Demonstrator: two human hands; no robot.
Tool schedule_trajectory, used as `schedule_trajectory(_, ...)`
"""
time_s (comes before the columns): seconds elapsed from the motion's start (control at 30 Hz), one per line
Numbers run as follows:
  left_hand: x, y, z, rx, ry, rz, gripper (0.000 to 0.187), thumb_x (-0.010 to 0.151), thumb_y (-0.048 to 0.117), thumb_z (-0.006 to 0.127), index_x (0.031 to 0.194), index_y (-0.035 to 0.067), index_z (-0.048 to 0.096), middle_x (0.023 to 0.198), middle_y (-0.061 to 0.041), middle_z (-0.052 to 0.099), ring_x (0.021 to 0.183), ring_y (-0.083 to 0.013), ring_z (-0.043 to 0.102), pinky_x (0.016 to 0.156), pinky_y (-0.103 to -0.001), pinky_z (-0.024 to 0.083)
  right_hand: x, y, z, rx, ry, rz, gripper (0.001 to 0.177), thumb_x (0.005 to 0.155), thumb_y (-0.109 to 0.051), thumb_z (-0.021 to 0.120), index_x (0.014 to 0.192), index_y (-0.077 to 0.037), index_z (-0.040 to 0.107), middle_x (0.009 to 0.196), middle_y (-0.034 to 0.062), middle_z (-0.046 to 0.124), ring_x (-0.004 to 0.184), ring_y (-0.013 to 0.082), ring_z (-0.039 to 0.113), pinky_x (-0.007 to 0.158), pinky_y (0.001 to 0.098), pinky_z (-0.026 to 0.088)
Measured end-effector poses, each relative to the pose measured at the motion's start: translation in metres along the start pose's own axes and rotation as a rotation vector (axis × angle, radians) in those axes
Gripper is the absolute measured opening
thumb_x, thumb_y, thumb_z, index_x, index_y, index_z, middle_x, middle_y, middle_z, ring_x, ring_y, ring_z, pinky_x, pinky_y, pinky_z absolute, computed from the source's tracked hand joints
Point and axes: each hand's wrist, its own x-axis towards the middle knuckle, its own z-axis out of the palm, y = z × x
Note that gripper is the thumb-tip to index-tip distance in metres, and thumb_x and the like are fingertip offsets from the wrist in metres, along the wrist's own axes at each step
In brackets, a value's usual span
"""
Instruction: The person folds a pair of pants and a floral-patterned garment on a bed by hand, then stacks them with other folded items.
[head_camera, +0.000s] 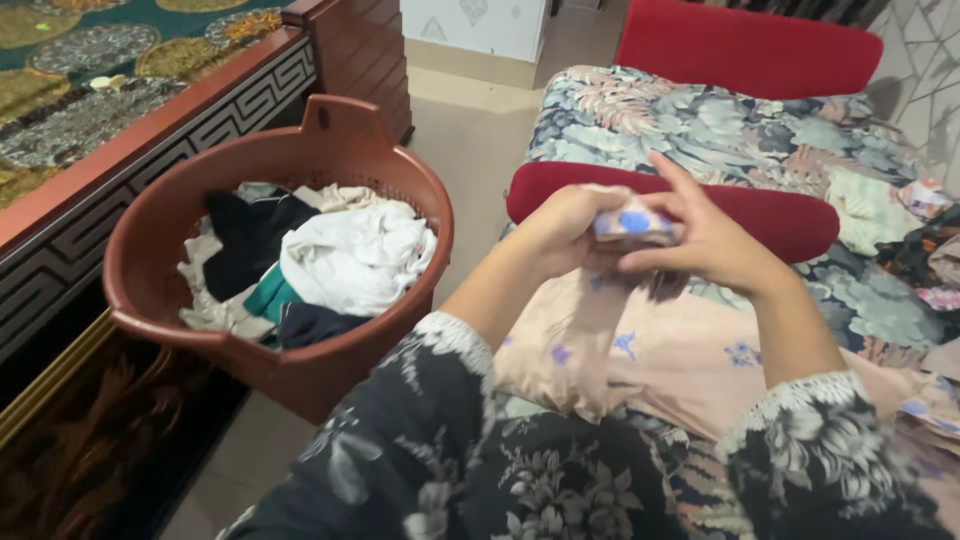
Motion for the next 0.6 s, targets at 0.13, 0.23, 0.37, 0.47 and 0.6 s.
schedule_trajectory(0.13, 0.046, 0.006, -0.017, -0.101, -0.03, 0.259, 0.039, 0.1, 0.032, 0.06, 0.122, 0.0, 0.058, 0.114, -0.016, 0.07, 0.101, -0.0274, 0.071, 0.081, -0.042, 0.059, 0.048, -0.011, -0.011, -0.73, 0.246, -0.071, 0.078, 0.066, 0.007, 0.071, 0.14, -0.015, 0.056, 0.108, 0.0136, 0.074, 0.091, 0.0204, 0.067, 0.074, 0.0331, 0.053)
schedule_trajectory(0.23, 0.044, -0.01, -0.087, 0.149, 0.11, 0.476, 0.051, 0.096, 0.042, 0.066, 0.124, 0.0, 0.067, 0.11, -0.019, 0.075, 0.094, -0.0236, 0.073, 0.075, -0.03, 0.056, 0.068, -0.028, -0.047, -0.75, 0.263, 0.107, 0.057, 0.081, 0.006, 0.06, 0.132, -0.018, 0.07, 0.091, 0.0108, 0.073, 0.069, 0.0251, 0.066, 0.057, 0.0392, 0.051)
schedule_trajectory(0.37, 0.049, -0.109, -0.168, 0.374, 0.426, 0.512, 0.062, 0.076, 0.024, 0.086, 0.126, 0.002, 0.057, 0.114, -0.01, 0.069, 0.097, -0.0156, 0.069, 0.083, -0.033, 0.06, 0.101, -0.028, -0.09, -0.719, 0.202, 0.159, 0.053, 0.083, 0.011, 0.052, 0.125, -0.014, 0.075, 0.092, 0.0104, 0.075, 0.064, 0.0263, 0.064, 0.05, 0.0448, 0.049)
schedule_trajectory(0.47, 0.036, -0.171, -0.196, 0.483, 0.239, 0.204, 0.067, 0.073, 0.025, 0.089, 0.128, -0.001, 0.062, 0.115, -0.01, 0.074, 0.099, -0.0148, 0.071, 0.087, -0.03, 0.057, 0.125, -0.006, -0.108, -0.705, 0.155, -0.023, 0.049, 0.081, 0.009, 0.052, 0.118, -0.012, 0.075, 0.096, 0.0094, 0.076, 0.075, 0.0177, 0.071, 0.061, 0.0369, 0.057)
schedule_trajectory(0.6, 0.017, -0.203, -0.229, 0.347, -0.084, -0.067, 0.063, 0.07, 0.022, 0.092, 0.121, -0.004, 0.066, 0.105, -0.008, 0.078, 0.093, -0.0155, 0.075, 0.084, -0.03, 0.06, 0.15, 0.024, -0.123, -0.961, 0.295, -0.023, 0.05, 0.085, 0.002, 0.054, 0.127, -0.019, 0.073, 0.098, 0.0175, 0.076, 0.082, 0.029, 0.075, 0.074, 0.0408, 0.056)
